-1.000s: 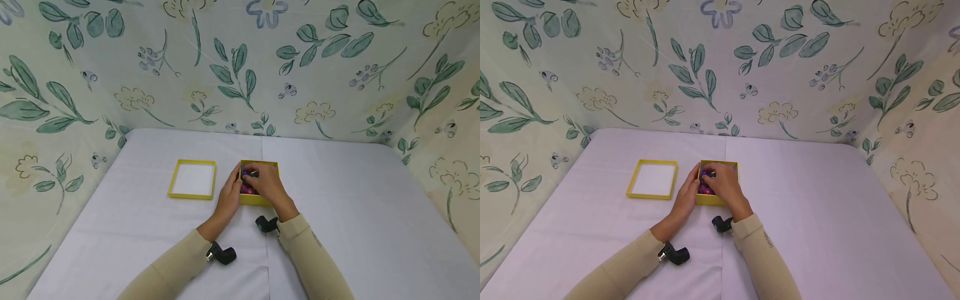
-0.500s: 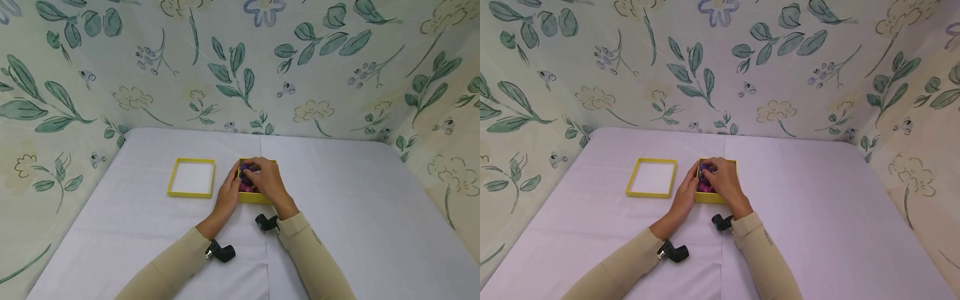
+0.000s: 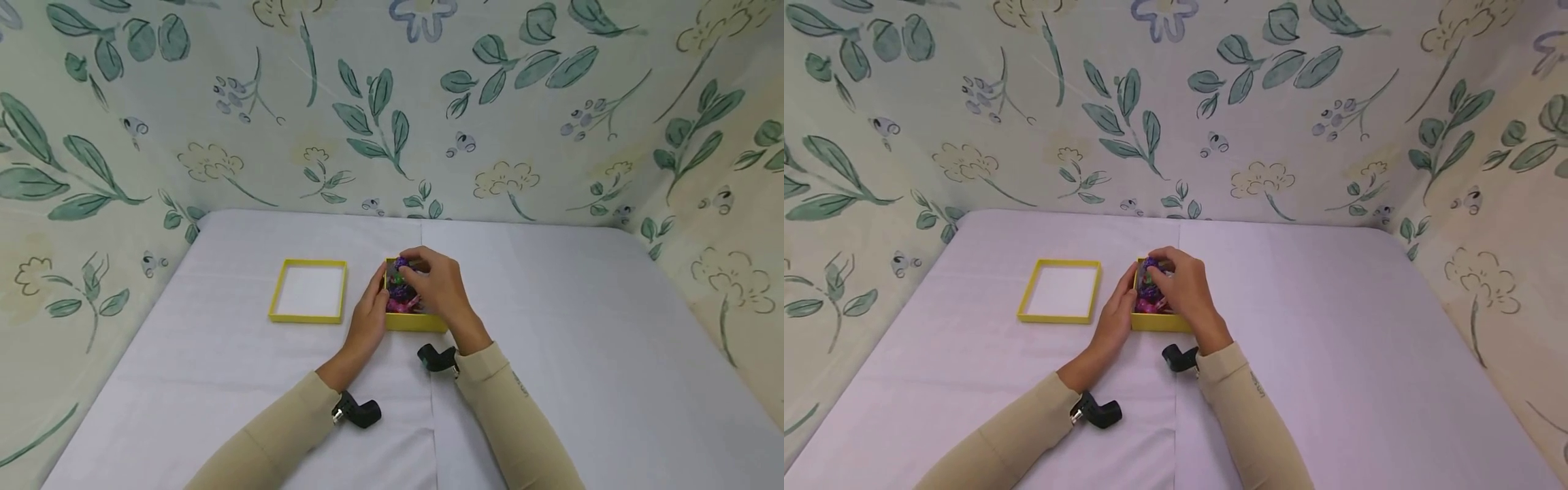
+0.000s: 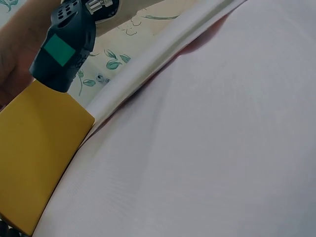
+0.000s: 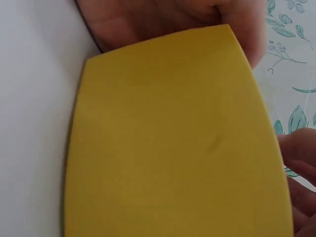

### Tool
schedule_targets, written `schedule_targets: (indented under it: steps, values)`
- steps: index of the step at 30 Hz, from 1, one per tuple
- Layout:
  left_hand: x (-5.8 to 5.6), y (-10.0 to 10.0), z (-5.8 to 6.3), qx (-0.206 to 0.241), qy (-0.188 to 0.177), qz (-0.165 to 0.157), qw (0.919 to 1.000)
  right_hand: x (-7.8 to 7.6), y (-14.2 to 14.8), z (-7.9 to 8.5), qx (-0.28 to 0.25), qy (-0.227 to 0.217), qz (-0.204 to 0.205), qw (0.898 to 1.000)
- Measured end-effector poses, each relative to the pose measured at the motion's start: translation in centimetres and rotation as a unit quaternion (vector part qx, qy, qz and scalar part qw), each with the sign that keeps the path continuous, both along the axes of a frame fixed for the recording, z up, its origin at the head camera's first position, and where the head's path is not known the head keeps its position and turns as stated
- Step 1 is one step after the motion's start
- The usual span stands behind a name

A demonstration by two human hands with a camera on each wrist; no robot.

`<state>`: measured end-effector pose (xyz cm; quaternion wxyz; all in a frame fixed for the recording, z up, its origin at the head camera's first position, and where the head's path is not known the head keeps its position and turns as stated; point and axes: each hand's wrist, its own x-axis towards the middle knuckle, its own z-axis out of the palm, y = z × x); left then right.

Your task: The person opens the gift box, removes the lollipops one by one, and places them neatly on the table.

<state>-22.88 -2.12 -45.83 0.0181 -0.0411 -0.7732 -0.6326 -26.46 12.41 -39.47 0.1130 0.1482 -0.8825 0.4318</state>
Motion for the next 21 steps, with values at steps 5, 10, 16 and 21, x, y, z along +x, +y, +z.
schedule_targets:
  steps: [5,10,16,21]
  values:
    - [0.1,0.0,0.1,0.000,0.004,0.002,1.0000,-0.1,1.0,0.5,-0.009,0.015,0.004,1.000]
    - [0.1,0.1,0.2,0.001,-0.003,0.001,1.0000,-0.2,2.2,1.0,-0.014,0.005,-0.008,1.000]
    - [0.0,0.1,-0.1,-0.003,0.000,0.002,1.0000,-0.3,3.4,1.4,-0.024,-0.016,-0.017,0.999]
    - [-0.1,0.0,-0.2,0.003,0.007,0.001,1.0000,-0.4,4.6,1.7,-0.019,-0.028,-0.016,0.999]
